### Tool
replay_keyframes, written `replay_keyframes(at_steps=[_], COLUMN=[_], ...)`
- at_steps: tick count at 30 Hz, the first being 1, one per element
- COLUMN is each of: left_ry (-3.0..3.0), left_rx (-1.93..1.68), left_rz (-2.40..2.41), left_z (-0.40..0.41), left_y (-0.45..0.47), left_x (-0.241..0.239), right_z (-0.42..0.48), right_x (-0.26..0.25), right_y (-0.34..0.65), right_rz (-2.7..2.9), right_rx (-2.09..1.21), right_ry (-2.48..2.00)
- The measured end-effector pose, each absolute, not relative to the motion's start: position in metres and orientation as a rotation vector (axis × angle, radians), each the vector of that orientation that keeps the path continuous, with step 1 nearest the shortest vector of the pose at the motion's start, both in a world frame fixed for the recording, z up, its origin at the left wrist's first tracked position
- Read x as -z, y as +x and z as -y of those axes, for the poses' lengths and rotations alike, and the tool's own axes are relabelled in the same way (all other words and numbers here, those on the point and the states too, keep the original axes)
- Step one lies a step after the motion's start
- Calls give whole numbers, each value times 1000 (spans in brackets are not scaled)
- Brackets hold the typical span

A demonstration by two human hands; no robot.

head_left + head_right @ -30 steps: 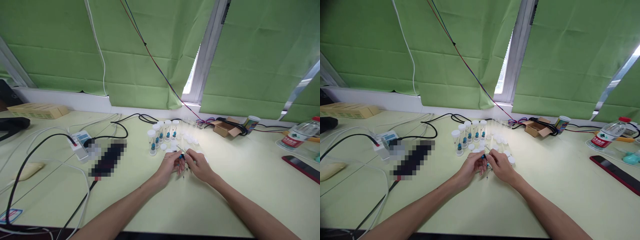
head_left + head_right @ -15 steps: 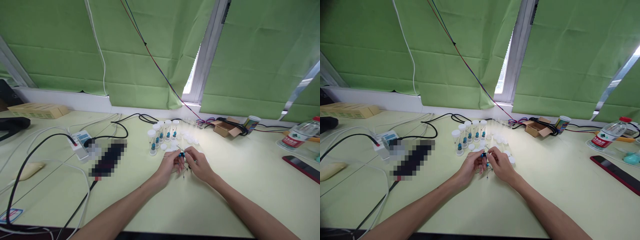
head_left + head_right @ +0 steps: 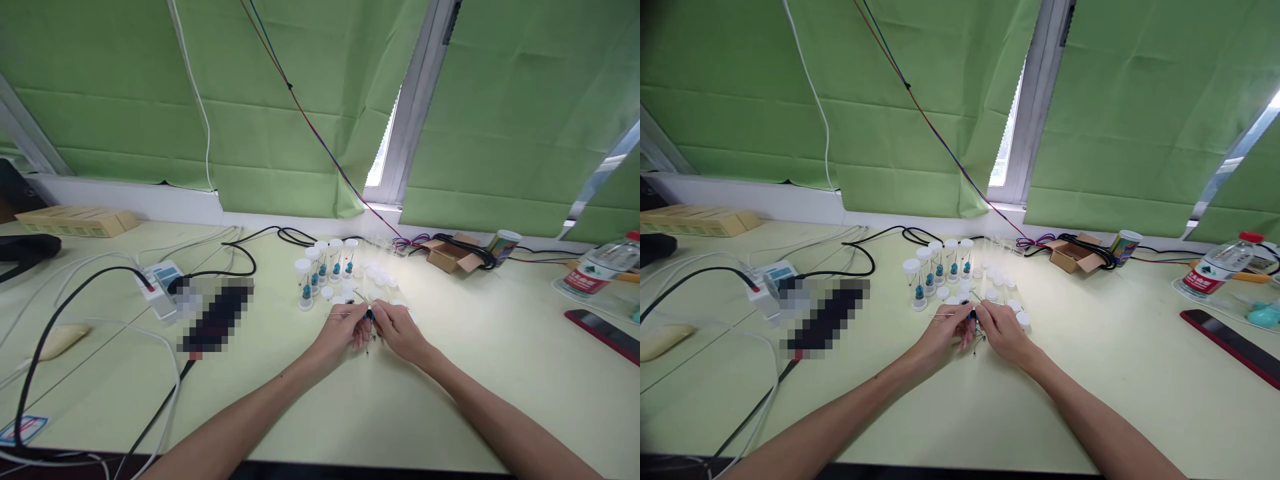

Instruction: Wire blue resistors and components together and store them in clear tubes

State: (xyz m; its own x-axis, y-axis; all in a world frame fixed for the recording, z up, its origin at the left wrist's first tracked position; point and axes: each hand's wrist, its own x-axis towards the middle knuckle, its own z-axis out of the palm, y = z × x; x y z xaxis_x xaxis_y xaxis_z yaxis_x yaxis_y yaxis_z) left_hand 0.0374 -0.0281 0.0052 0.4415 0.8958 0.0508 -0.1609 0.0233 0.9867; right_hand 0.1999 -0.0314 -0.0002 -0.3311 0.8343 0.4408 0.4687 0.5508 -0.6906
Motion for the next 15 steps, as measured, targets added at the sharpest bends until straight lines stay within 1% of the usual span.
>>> replay_keyframes(at_steps=[7, 15], left_ry=[1252, 1232], left_rx=[-935, -942], left_rz=[-733, -705], left_z=[29, 31], left_y=[38, 38], left_x=[-7, -7], right_z=[30, 30], right_x=[-1, 2], right_y=[198, 198], right_rz=[1972, 1904], right_rx=[-588, -720], right_ry=[-1028, -1026])
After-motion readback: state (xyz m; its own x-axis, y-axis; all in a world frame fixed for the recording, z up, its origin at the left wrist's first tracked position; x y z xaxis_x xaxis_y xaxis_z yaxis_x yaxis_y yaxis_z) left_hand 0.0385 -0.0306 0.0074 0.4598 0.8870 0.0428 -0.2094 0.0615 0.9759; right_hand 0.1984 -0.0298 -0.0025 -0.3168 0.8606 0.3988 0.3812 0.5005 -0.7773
